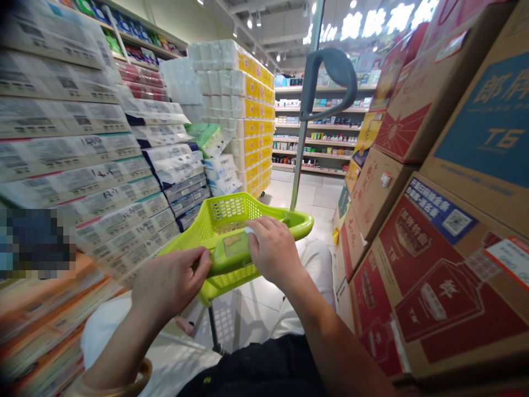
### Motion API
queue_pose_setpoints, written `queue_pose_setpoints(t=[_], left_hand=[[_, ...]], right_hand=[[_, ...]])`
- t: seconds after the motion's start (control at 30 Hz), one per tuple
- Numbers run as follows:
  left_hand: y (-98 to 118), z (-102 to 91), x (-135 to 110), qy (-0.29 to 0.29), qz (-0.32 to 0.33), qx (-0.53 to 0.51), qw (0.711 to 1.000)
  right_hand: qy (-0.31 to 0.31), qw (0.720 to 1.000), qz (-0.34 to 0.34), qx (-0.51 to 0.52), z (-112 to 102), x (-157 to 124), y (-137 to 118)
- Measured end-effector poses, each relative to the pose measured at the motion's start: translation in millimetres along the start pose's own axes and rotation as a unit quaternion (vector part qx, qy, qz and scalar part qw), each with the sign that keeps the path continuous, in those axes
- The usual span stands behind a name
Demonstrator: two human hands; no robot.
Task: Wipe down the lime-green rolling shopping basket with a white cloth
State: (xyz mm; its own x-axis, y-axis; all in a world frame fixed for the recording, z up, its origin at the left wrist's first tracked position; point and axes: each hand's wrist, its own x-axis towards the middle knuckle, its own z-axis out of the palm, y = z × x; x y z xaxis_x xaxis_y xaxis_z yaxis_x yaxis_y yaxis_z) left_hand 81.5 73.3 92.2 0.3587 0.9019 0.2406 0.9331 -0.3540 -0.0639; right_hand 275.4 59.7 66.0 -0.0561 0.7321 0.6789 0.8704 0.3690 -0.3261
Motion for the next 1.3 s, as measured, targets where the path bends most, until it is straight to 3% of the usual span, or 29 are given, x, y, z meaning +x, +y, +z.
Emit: queue_pose_setpoints(t=[0.23, 0.47, 0.67, 0.9, 1.07, 1.13, 1.3], left_hand=[[0.1, 0.5, -0.1, 0.006, 0.003, -0.008, 1.000], [0.5, 0.7, 0.4, 0.006, -0.002, -0.002, 1.000], [-1.5, 1.8, -0.2, 0.009, 0.011, -0.002, 1.000], [-1.3, 2.4, -0.4, 0.006, 0.003, 0.008, 1.000], [-1.9, 3.0, -0.3, 0.011, 0.007, 0.010, 1.000], [-2.3, 3.3, -0.2, 0.012, 0.008, 0.007, 1.000], [-1.4, 4.0, -0.4, 0.019, 0.005, 0.003, 1.000]], right_hand=[[-0.033, 0.994, -0.089, 0.048, 0.7, -5.7, -12.8], [0.029, 0.999, -0.020, 0.027, 2.0, -4.0, 1.0], [-0.001, 0.991, -0.120, 0.057, 9.3, -10.6, -18.3], [0.074, 0.997, -0.014, 0.021, 6.9, -11.4, 1.3], [0.027, 0.995, -0.084, 0.045, 11.9, -16.5, -22.8], [0.015, 0.994, -0.097, 0.053, 10.7, -16.1, -20.9], [0.075, 0.997, 0.008, 0.024, 5.5, -10.8, 2.2]])
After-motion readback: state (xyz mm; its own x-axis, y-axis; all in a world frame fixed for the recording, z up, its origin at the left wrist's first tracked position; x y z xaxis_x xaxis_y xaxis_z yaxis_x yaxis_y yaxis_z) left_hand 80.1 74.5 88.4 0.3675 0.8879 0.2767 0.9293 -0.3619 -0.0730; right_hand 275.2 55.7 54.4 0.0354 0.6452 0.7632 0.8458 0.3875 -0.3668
